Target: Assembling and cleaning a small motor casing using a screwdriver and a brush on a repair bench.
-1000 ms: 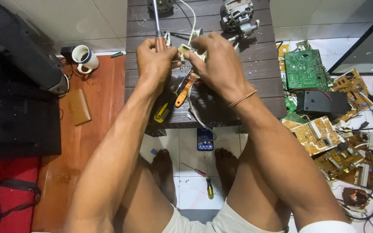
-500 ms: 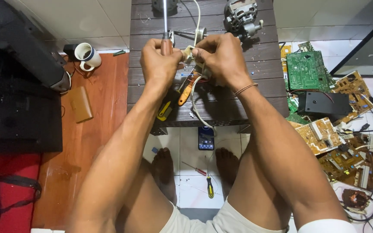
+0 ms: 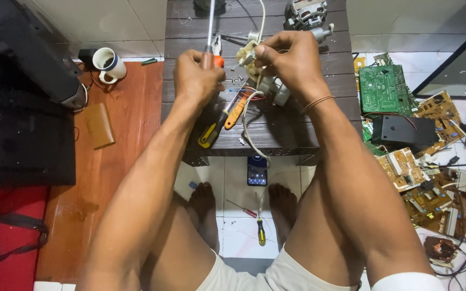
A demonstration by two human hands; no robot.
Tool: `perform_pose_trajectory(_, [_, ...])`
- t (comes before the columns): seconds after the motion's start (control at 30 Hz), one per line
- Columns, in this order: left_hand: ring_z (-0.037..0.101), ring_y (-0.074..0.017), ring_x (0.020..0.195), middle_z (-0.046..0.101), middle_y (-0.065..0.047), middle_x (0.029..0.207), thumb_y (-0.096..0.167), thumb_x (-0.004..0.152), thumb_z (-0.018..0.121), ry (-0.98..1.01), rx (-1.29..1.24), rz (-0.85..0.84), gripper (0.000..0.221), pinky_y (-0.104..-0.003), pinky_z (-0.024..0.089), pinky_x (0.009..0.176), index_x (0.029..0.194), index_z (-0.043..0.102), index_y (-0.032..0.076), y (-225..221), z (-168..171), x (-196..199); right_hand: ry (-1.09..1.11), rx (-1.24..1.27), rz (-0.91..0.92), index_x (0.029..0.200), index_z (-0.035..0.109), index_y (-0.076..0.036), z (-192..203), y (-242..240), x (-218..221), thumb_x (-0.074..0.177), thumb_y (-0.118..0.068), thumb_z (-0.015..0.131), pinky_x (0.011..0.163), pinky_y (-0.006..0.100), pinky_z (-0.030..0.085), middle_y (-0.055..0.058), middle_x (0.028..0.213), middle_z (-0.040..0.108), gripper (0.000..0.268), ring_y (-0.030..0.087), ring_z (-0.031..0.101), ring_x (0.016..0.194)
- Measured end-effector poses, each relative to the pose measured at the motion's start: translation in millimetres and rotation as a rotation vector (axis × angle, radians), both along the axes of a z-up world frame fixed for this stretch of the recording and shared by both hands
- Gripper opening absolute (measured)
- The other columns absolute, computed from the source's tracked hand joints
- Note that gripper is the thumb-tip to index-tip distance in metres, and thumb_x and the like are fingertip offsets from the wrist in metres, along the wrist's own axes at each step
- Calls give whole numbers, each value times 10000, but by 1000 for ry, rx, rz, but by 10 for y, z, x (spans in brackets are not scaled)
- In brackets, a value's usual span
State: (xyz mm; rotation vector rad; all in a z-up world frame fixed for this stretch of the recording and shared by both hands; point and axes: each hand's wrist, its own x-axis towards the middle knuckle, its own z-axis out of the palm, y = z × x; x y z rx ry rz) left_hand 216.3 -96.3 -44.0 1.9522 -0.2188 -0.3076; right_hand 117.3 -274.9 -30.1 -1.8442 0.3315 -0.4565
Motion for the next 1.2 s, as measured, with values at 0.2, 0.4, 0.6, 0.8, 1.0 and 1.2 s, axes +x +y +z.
perform_pose_trajectory(0.2, [697, -172, 550, 710, -67, 772, 9, 721, 781, -261, 242, -66, 240, -316, 618, 483, 913, 646, 57, -99, -408, 163, 21, 316, 92, 985, 702, 11, -47, -140, -10, 949, -27, 725, 646, 192, 651, 107, 849, 735, 58, 151, 772, 765])
perform_pose_trajectory(0.4, [720, -186, 755, 744, -4, 865, 214, 794, 872, -241, 416, -47, 304, -407, 592, 710, 1040, 697, 171, -242, -350, 103, 49, 510, 122, 1003, 712, 1, 35, -173, -90, 939, -72, 729, 654, 183, 636, 94, 876, 730, 99, 149, 768, 805])
perform_pose_trajectory(0.6, [729, -158, 676, 777, -3, 820, 197, 772, 857, -449, 306, 17, 234, -373, 578, 637, 937, 713, 115, 94, -178, 293, 100, 638, 133, 983, 692, -66, 119, -235, -177, 953, -145, 699, 671, 229, 594, 100, 959, 725, 85, 145, 715, 861])
perform_pose_trajectory(0.8, [696, -227, 703, 731, -52, 825, 275, 817, 870, -391, 472, 76, 257, -406, 563, 690, 916, 714, 96, 666, -362, 637, 16, 847, 220, 1022, 606, 18, 80, -380, -204, 973, -106, 681, 809, 314, 680, 77, 857, 639, 153, 48, 573, 555])
perform_pose_trajectory(1.0, [694, -259, 757, 719, -91, 868, 219, 834, 826, -413, 448, 15, 300, -415, 559, 733, 977, 630, 45, 932, -554, 717, -90, 953, 320, 1140, 627, 5, 4, -485, -200, 948, -115, 687, 938, 346, 649, 191, 1183, 692, 234, 330, 716, 1155])
perform_pose_trajectory(1.2, [683, -292, 721, 706, -144, 822, 204, 870, 768, -345, 499, -16, 228, -442, 553, 690, 911, 685, -4, 1041, -358, 378, -137, 1058, 239, 1171, 644, 22, 74, -383, -172, 925, -114, 688, 936, 383, 616, 192, 1159, 642, 285, 301, 692, 1052])
